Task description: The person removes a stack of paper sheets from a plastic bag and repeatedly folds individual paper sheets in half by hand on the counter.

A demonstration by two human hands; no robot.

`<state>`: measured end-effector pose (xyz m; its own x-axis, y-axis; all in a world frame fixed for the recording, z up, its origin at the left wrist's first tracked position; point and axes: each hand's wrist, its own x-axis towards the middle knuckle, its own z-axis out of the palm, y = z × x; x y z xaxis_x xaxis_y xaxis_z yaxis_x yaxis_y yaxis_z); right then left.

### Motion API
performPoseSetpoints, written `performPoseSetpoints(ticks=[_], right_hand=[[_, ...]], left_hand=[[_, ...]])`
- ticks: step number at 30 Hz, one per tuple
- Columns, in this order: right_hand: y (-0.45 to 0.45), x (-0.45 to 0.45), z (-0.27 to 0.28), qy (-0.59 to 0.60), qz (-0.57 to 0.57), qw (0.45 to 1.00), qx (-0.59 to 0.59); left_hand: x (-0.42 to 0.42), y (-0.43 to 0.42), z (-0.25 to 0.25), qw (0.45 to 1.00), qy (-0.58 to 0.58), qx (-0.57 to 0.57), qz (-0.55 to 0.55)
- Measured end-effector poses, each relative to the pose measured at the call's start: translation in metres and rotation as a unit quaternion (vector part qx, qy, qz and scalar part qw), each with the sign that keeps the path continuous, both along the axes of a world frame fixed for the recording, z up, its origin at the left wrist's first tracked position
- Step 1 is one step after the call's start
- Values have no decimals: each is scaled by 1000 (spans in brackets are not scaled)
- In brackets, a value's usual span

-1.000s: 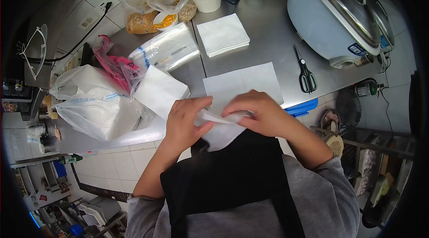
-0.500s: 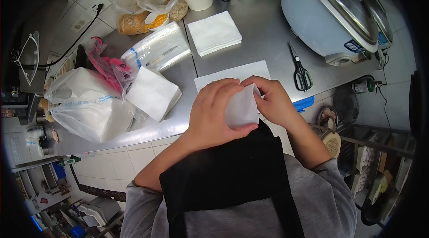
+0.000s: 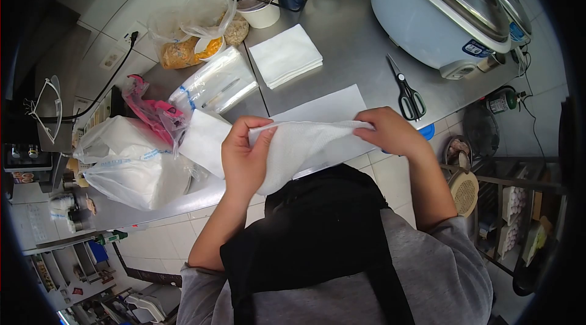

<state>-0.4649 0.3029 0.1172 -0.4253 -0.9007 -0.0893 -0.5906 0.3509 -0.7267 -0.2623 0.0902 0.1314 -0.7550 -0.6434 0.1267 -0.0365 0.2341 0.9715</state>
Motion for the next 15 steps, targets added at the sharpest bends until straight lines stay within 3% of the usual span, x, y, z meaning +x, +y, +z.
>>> performPoseSetpoints(ticks=[1, 3, 5, 7, 8, 9, 11, 12, 13, 15], right_hand=[[6, -8, 2, -45, 3, 997, 63], [17, -21, -2, -93, -12, 993, 73], [17, -28, -9, -141, -27, 986, 85], [13, -33, -35, -327, -148, 933, 1], [10, -33, -53, -333, -171, 927, -22], [5, -31, -72, -332, -171, 928, -17], [-4, -31, -109, -336, -217, 903, -154], [-6, -32, -126, -251, -226, 927, -161], [-9, -31, -126, -245, -221, 931, -156], [-18, -26, -126, -48, -276, 958, -53]], left_hand=[[2, -6, -3, 1000, 0, -2, 0], [5, -14, -10, 988, -77, 137, 7], [9, -21, -44, 983, -80, 167, 16], [13, -25, -86, 970, -124, 207, 18], [17, -28, -105, 973, -156, 173, 12], [17, -28, -116, 972, -154, 177, 14], [13, -29, -134, 974, -213, 74, 16], [13, -35, -152, 972, -233, 32, 22], [9, -35, -151, 973, -228, 39, 27], [2, -35, -147, 978, -202, 13, 44]])
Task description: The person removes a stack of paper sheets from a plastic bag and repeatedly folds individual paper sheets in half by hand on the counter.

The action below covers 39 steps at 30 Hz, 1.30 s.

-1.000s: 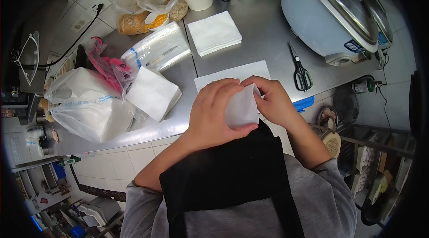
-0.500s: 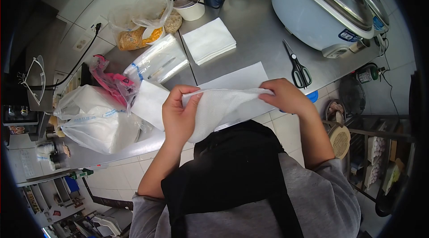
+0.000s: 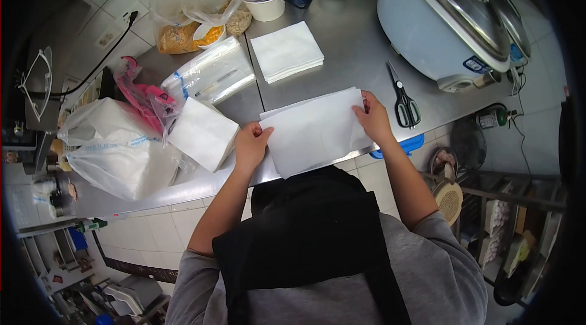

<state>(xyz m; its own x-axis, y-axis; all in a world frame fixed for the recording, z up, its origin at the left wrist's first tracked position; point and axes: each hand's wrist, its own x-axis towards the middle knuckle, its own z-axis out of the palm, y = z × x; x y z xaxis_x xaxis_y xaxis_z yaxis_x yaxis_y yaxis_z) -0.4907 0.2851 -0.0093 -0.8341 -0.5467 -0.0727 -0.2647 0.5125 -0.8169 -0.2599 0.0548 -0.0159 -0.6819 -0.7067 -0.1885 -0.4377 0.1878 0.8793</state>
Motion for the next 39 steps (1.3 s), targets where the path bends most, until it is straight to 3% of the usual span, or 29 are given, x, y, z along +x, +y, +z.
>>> performPoseSetpoints(ticks=[7, 22, 30, 39], right_hand=[[-7, 3, 1, 42, 7, 998, 40], [-8, -4, 8, 4, 10, 998, 66], [-10, -9, 16, -19, 17, 997, 79], [-9, -16, 9, -10, 13, 996, 84]], left_hand=[[-6, -7, -10, 999, -24, -43, 20], [-16, -7, 1, 996, -68, -57, 16], [-16, -8, 0, 984, -82, -157, -19], [-15, -11, -12, 979, -70, -190, -23]])
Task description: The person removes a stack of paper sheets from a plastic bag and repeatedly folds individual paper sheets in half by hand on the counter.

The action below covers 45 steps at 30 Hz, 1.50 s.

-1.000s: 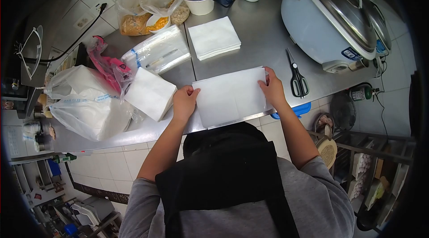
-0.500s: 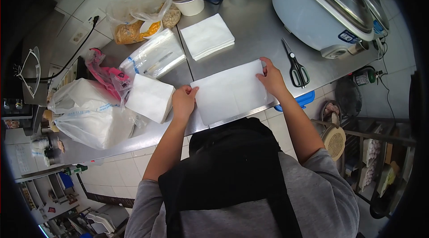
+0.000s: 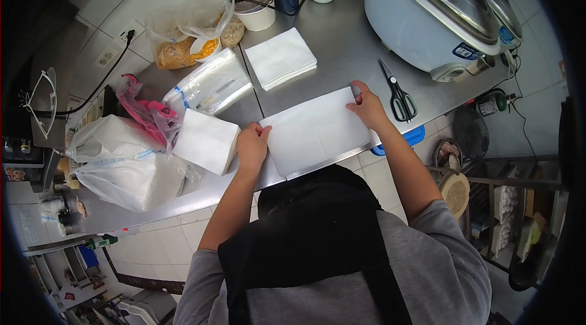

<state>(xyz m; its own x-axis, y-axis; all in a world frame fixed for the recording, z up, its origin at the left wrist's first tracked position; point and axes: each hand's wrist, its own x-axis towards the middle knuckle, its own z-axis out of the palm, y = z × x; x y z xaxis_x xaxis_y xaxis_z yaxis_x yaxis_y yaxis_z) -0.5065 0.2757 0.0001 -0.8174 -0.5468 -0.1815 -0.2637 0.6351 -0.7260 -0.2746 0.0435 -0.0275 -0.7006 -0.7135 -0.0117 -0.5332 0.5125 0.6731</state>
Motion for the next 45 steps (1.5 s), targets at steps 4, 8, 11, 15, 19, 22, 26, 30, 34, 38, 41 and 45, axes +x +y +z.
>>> performPoseSetpoints(ticks=[4, 8, 11, 15, 19, 22, 26, 30, 34, 38, 41, 45], right_hand=[[-2, 1, 1, 21, 3, 1000, 9], [-2, 3, 8, 2, 5, 1000, 27], [-3, 12, 23, 196, 17, 980, 24], [-21, 58, 51, 286, 119, 950, -48], [-39, 112, 20, 237, 299, 924, -26], [-43, 132, -7, 299, 351, 887, -2], [-45, 133, -17, 326, 367, 871, 8], [-48, 129, -17, 338, 373, 864, 15], [-50, 130, -16, 343, 368, 864, 18], [-49, 130, -18, 333, 361, 871, 14], [-54, 134, -11, 342, 342, 875, 0], [-68, 151, 64, 240, 245, 921, -186]], left_hand=[[0, -2, -3, 1000, 4, -8, 3], [3, 3, 0, 999, 26, -23, 3], [9, 14, 18, 999, 25, -27, 11], [38, 24, 53, 995, 56, -67, -48], [64, 3, 75, 989, 43, -132, -46], [73, -10, 77, 967, -11, -250, -48], [78, -24, 74, 981, 9, -190, -38], [79, -31, 81, 998, 36, -48, -10], [80, -36, 77, 997, 39, -66, -26], [80, -33, 80, 997, 51, -55, -16], [78, -17, 98, 977, 30, -209, -41], [75, 23, 118, 953, 74, -250, -157]])
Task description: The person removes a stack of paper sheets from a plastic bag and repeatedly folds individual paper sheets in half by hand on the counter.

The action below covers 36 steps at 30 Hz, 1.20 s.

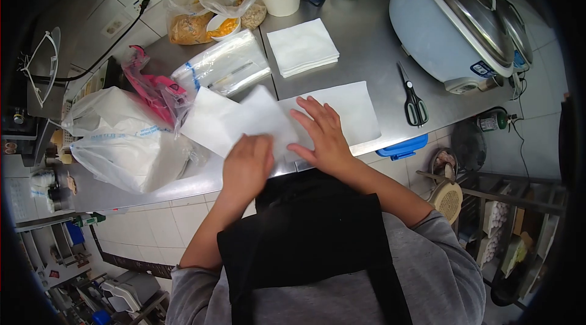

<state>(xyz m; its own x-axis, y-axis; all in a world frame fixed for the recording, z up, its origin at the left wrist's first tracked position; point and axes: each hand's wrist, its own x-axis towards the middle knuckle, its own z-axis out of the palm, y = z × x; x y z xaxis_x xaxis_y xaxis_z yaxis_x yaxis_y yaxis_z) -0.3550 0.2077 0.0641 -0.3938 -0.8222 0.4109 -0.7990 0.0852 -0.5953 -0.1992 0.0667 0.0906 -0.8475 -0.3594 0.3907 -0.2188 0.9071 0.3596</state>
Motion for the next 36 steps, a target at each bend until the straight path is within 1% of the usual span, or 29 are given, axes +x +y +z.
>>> performPoseSetpoints(ticks=[2, 3, 4, 6, 7, 8, 10, 11, 12, 13, 14, 15, 16, 17, 18, 20, 21, 22, 24, 25, 27, 28, 30, 31, 33, 34, 36], right_hand=[[0, 1, 34, 16, 38, 999, 24], [3, -1, 42, 15, 41, 999, 30], [8, -7, 47, 19, 43, 998, 31], [24, -25, 52, -55, 39, 982, 179], [31, -40, 51, -124, 47, 976, 174], [42, -53, 49, -186, 66, 962, 187], [61, -81, 56, -214, 62, 935, 276], [70, -95, 52, -257, 50, 921, 289], [77, -108, 46, -300, 37, 904, 301], [80, -117, 44, -368, 45, 890, 263], [80, -124, 41, -365, 49, 892, 263], [79, -130, 36, -362, 5, 900, 242], [77, -136, 27, -359, -40, 907, 218], [73, -142, 4, -388, -77, 903, 166], [67, -145, -9, -386, -75, 905, 164], [55, -145, -34, -313, -191, 921, 129], [52, -149, -60, -195, -199, 955, 104], [48, -146, -57, -198, -199, 954, 102], [37, -134, -47, -211, -248, 929, 175], [37, -133, -51, -216, -251, 928, 172], [38, -133, -64, -154, -241, 949, 136], [38, -133, -68, -160, -246, 947, 132], [36, -133, -76, -76, -242, 962, 99], [36, -133, -77, -82, -246, 961, 97], [35, -132, -79, -45, -244, 964, 94], [35, -132, -82, -51, -247, 963, 92], [37, -132, -86, -5, -238, 968, 83]], left_hand=[[-1, 17, 14, 997, 0, -6, -83], [0, 23, 26, 996, -35, 9, -84], [1, 24, 29, 996, -31, 10, -83], [0, 24, 33, 988, -45, 105, -104], [-4, 24, 35, 977, -17, 191, -91], [-8, 20, 33, 977, -13, 195, -88], [-16, 7, 30, 958, -40, 265, -102], [-22, 2, 29, 950, -61, 290, -94], [-29, -3, 24, 950, -59, 292, -90], [-37, -8, 15, 947, -66, 307, -68], [-46, -14, 6, 943, -71, 320, -46], [-54, -17, -3, 945, -68, 318, -43], [-63, -19, -12, 940, -81, 330, -10], [-72, -21, -23, 935, -94, 341, 22], [-80, -23, -37, 936, -91, 339, 23], [-91, -26, -65, 947, -74, 308, 62], [-95, -26, -73, 947, -74, 306, 63], [-99, -26, -80, 953, -73, 288, 68], [-102, -27, -87, 958, -76, 267, 71], [-103, -28, -89, 958, -91, 258, 87], [-102, -31, -92, 958, -112, 246, 97], [-101, -32, -92, 959, -108, 241, 101], [-102, -35, -94, 962, -109, 231, 101], [-103, -36, -95, 961, -109, 230, 104], [-102, -37, -97, 961, -117, 226, 105], [-103, -38, -97, 964, -117, 217, 101], [-103, -39, -98, 966, -122, 206, 95]])
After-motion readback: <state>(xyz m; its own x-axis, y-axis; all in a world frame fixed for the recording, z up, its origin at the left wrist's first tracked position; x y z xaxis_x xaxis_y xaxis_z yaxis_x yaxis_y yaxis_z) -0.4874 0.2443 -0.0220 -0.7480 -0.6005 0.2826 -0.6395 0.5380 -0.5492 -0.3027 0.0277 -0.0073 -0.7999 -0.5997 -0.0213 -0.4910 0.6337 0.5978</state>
